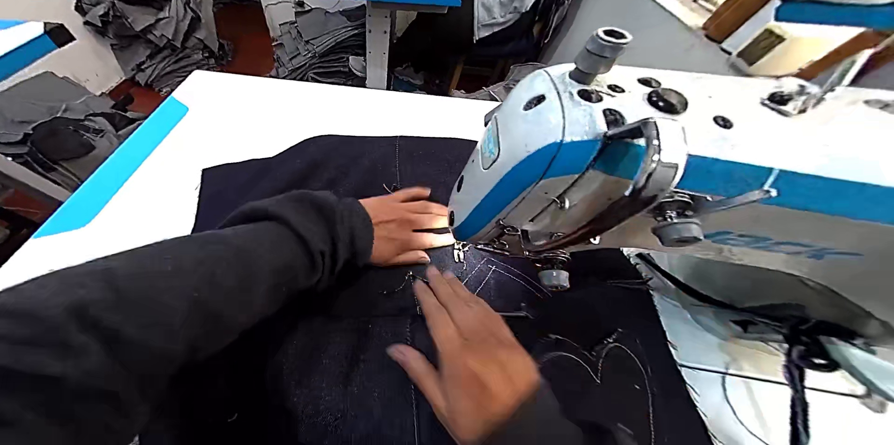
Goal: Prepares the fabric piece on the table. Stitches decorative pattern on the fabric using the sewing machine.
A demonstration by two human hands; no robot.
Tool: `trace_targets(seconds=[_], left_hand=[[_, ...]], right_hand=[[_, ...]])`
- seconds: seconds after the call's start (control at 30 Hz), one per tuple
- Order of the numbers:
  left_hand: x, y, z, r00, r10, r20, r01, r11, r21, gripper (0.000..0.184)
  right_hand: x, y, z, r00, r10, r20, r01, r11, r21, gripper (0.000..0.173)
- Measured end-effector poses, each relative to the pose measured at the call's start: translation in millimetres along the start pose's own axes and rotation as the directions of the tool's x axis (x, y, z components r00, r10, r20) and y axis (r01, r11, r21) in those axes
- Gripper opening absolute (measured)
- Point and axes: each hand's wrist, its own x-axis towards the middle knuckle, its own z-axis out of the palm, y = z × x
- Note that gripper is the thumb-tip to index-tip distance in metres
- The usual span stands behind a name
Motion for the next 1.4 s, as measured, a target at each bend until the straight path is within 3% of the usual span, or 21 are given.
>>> trace_targets(seconds=[0.03, 0.1, 0.27, 0.33, 0.43, 0.5, 0.57, 0.63, 0.67, 0.7, 0.77, 0.83, 0.9, 1.0, 1.13, 1.27, 1.4], left_hand=[[-2.4, -5.4, 6.6, 0.999, 0.043, 0.020, -0.042, 0.998, -0.053, 0.046], [-9.1, -4.3, 14.3, 0.999, -0.004, 0.039, 0.008, 0.994, -0.107, 0.054], [-17.6, 38.4, 21.9, 0.958, -0.286, -0.025, 0.286, 0.958, -0.036, 0.058], [-17.3, 62.1, 25.7, 0.892, -0.449, -0.057, 0.450, 0.893, 0.002, 0.060], [-9.1, 100.7, 30.4, 0.741, -0.665, -0.088, 0.670, 0.742, 0.030, 0.070], [-5.0, 117.4, 31.9, 0.668, -0.742, -0.058, 0.744, 0.667, 0.045, 0.077], [-5.8, 122.3, 27.6, 0.653, -0.757, 0.004, 0.757, 0.653, 0.035, 0.077], [-7.0, 113.8, 9.6, 0.674, -0.727, 0.133, 0.731, 0.682, 0.026, 0.071], [-7.9, 104.1, -0.2, 0.719, -0.676, 0.163, 0.680, 0.732, 0.038, 0.064], [-11.0, 89.7, -5.1, 0.807, -0.577, 0.126, 0.575, 0.816, 0.058, 0.055], [-18.0, 48.2, -10.5, 0.977, -0.197, 0.076, 0.187, 0.975, 0.123, 0.046], [-16.9, 11.1, -14.3, 0.978, 0.131, 0.163, -0.145, 0.986, 0.081, 0.055], [-19.1, -3.2, -7.0, 0.959, 0.214, 0.187, -0.211, 0.977, -0.036, 0.063], [-30.6, 15.9, 9.9, 0.985, 0.070, 0.157, -0.054, 0.993, -0.101, 0.067], [-31.4, 66.2, 22.1, 0.967, -0.251, 0.051, 0.252, 0.967, -0.018, 0.066], [-4.5, 111.7, 30.9, 0.813, -0.582, -0.030, 0.583, 0.812, 0.027, 0.072], [17.9, 131.6, 40.2, 0.682, -0.724, -0.107, 0.731, 0.679, 0.067, 0.075]], right_hand=[[1.1, 3.4, 26.1, 0.999, 0.010, -0.042, -0.013, 0.998, -0.055, 0.074], [-4.0, 15.1, 52.3, 0.996, -0.014, -0.087, 0.003, 0.992, -0.124, 0.077], [-16.0, 63.2, 39.2, 0.967, -0.244, -0.068, 0.240, 0.969, -0.060, 0.062], [-7.1, 98.1, 29.4, 0.918, -0.394, -0.049, 0.395, 0.918, 0.035, 0.051], [20.7, 158.0, 14.1, 0.766, -0.643, 0.022, 0.631, 0.758, 0.166, 0.042], [36.7, 185.4, 6.5, 0.685, -0.722, 0.098, 0.698, 0.689, 0.195, 0.042], [43.1, 185.3, -10.8, 0.701, -0.698, 0.145, 0.687, 0.716, 0.124, 0.039], [35.0, 159.9, -37.1, 0.812, -0.580, 0.064, 0.582, 0.813, -0.026, 0.030], [25.5, 139.4, -47.6, 0.877, -0.480, -0.009, 0.477, 0.875, -0.084, 0.028], [13.2, 114.2, -52.0, 0.941, -0.334, -0.055, 0.328, 0.940, -0.098, 0.031], [-8.6, 57.8, -37.1, 0.999, -0.046, -0.001, 0.046, 0.999, -0.016, 0.040], [-21.4, 18.8, 3.8, 0.997, 0.053, 0.063, -0.056, 0.998, 0.036, 0.061], [-31.0, 14.4, 42.3, 0.998, 0.008, -0.063, -0.014, 0.995, -0.094, 0.071], [-41.2, 39.5, 43.1, 0.990, -0.100, -0.098, 0.089, 0.990, -0.109, 0.059], [-29.8, 103.1, 27.6, 0.948, -0.300, -0.105, 0.307, 0.950, 0.064, 0.045], [14.4, 161.4, 7.3, 0.874, -0.485, 0.046, 0.460, 0.853, 0.247, 0.040], [42.8, 175.5, 0.9, 0.882, -0.457, 0.118, 0.417, 0.871, 0.259, 0.031]])
